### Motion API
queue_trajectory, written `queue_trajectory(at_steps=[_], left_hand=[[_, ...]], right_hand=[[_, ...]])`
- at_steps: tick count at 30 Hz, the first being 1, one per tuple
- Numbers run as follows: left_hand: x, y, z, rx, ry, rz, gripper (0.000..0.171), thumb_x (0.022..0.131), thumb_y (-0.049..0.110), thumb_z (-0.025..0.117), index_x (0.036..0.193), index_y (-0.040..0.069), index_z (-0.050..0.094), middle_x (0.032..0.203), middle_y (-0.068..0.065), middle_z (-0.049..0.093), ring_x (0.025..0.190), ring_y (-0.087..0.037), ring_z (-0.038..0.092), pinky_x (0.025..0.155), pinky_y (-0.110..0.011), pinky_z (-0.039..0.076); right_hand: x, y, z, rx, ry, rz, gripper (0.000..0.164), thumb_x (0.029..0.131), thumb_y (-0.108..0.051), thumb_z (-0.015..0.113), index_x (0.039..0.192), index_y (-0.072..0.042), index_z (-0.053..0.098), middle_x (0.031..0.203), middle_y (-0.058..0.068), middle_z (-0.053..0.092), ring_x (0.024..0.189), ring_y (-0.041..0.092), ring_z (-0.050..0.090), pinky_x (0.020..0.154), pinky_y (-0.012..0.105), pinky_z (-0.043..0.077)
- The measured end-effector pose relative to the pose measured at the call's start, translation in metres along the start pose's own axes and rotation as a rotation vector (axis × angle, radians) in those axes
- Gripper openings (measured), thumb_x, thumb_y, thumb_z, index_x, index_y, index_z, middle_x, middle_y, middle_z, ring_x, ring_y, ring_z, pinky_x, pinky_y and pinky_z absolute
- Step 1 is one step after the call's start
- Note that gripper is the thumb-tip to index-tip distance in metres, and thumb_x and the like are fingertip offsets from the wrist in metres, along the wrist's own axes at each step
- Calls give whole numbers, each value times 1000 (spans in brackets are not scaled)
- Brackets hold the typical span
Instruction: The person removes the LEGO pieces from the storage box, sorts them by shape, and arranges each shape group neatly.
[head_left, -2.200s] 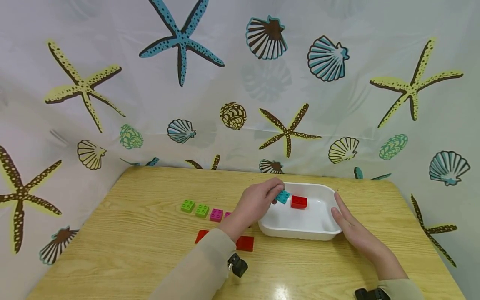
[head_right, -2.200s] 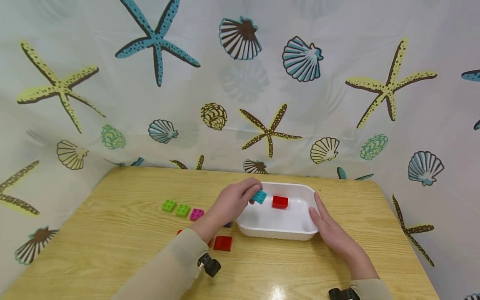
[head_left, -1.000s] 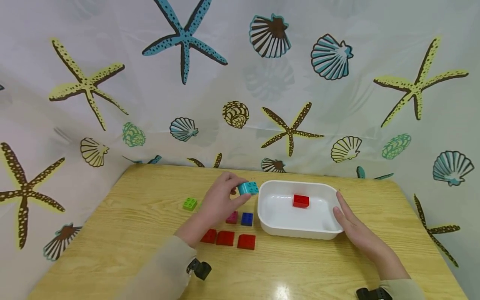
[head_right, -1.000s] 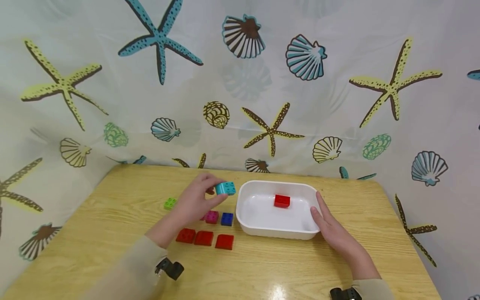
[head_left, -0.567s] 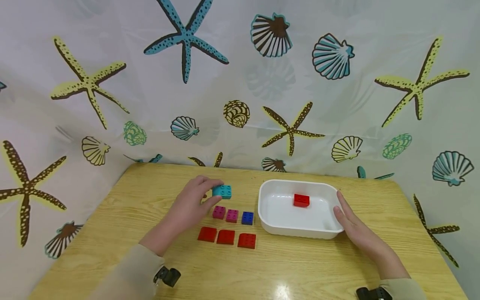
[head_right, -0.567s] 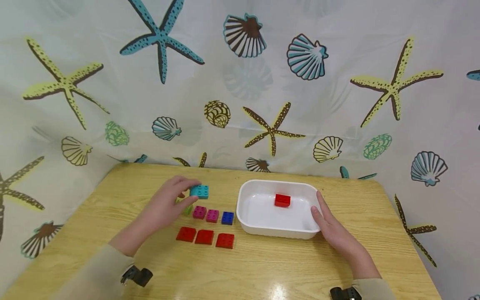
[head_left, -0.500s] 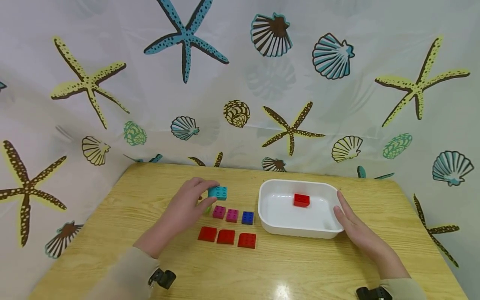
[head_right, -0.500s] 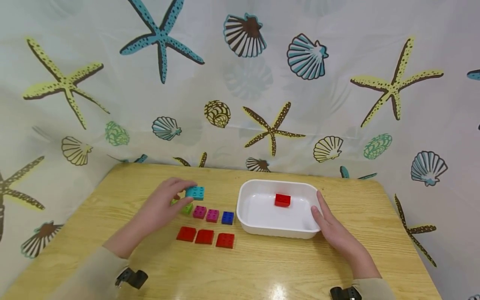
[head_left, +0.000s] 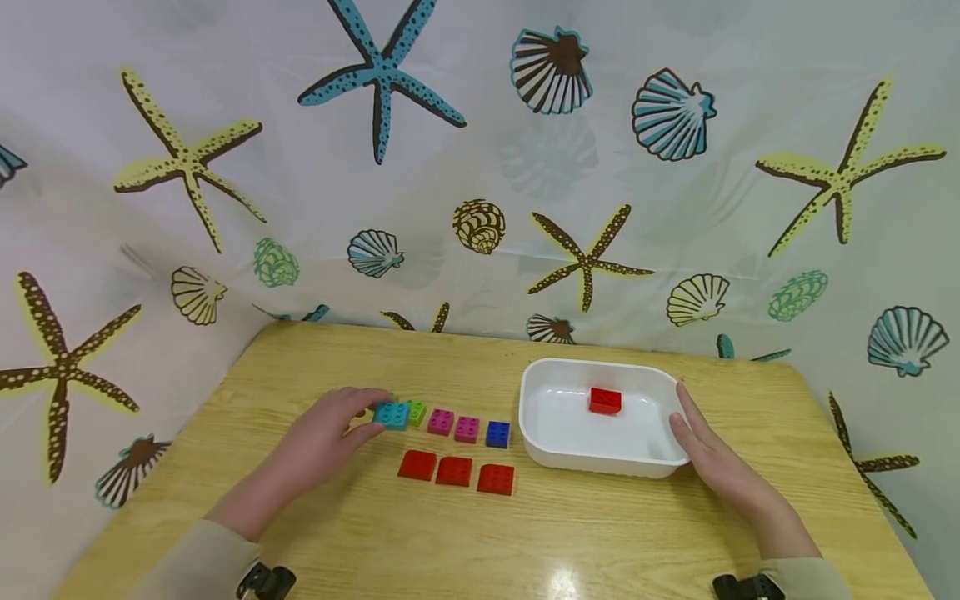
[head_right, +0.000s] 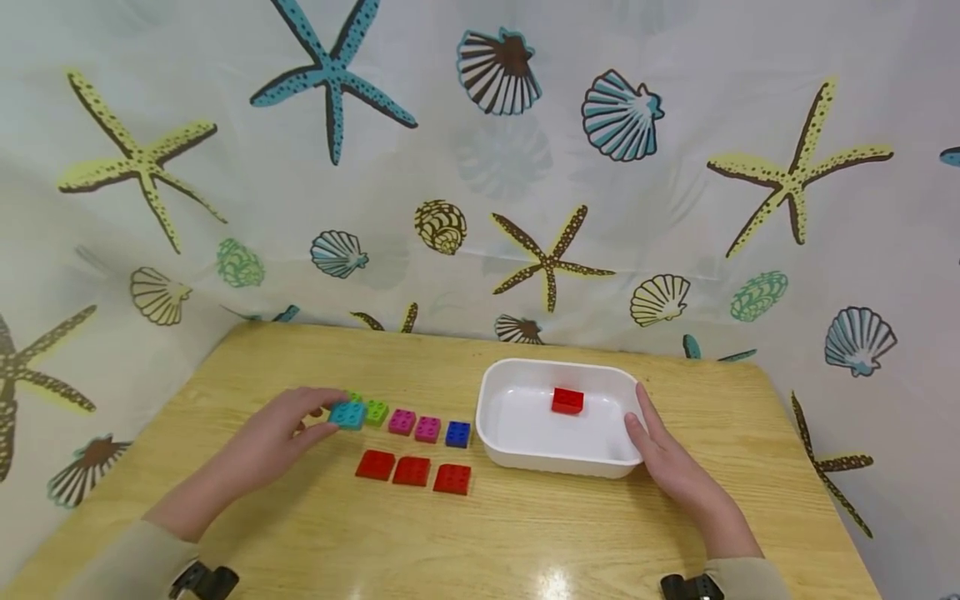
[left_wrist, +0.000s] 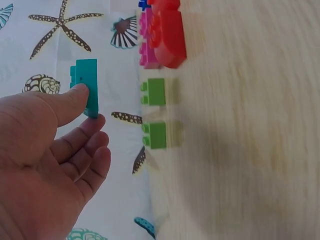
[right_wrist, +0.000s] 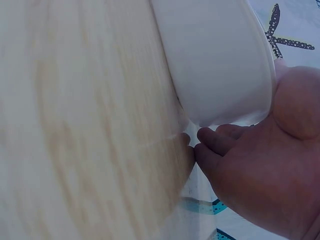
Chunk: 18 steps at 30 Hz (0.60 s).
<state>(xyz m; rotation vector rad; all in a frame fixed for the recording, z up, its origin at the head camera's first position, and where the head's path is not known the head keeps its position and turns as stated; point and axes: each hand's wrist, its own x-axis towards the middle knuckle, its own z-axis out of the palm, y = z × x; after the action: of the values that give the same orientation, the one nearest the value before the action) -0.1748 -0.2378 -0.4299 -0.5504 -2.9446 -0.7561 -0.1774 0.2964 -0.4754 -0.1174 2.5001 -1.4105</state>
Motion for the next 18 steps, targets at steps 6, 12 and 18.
queue_trajectory(at_steps=[6, 12, 18], left_hand=[[-6, -12, 0, -8, -51, -6, 38, 99, 18, 66, 137, 13, 61, 135, -9, 61, 123, -31, 56, 99, -54, 48], [-13, -21, 3, -8, -74, 37, 35, 98, 15, 68, 133, 15, 65, 123, -6, 62, 114, -30, 60, 96, -52, 51], [-17, -31, 7, -9, -105, 60, 34, 98, 13, 68, 132, 13, 64, 123, -6, 61, 106, -26, 60, 91, -49, 52]], right_hand=[[-1, 2, -1, 26, 0, -31, 68, 107, -57, 27, 159, -39, -13, 167, 6, -16, 151, 40, -14, 112, 73, -4], [0, 2, -1, 21, -1, -28, 67, 107, -56, 26, 159, -38, -13, 167, 6, -16, 151, 40, -14, 111, 73, -3], [-1, 2, 1, 34, -10, -35, 67, 108, -55, 27, 159, -38, -13, 167, 7, -16, 151, 41, -14, 111, 73, -3]])
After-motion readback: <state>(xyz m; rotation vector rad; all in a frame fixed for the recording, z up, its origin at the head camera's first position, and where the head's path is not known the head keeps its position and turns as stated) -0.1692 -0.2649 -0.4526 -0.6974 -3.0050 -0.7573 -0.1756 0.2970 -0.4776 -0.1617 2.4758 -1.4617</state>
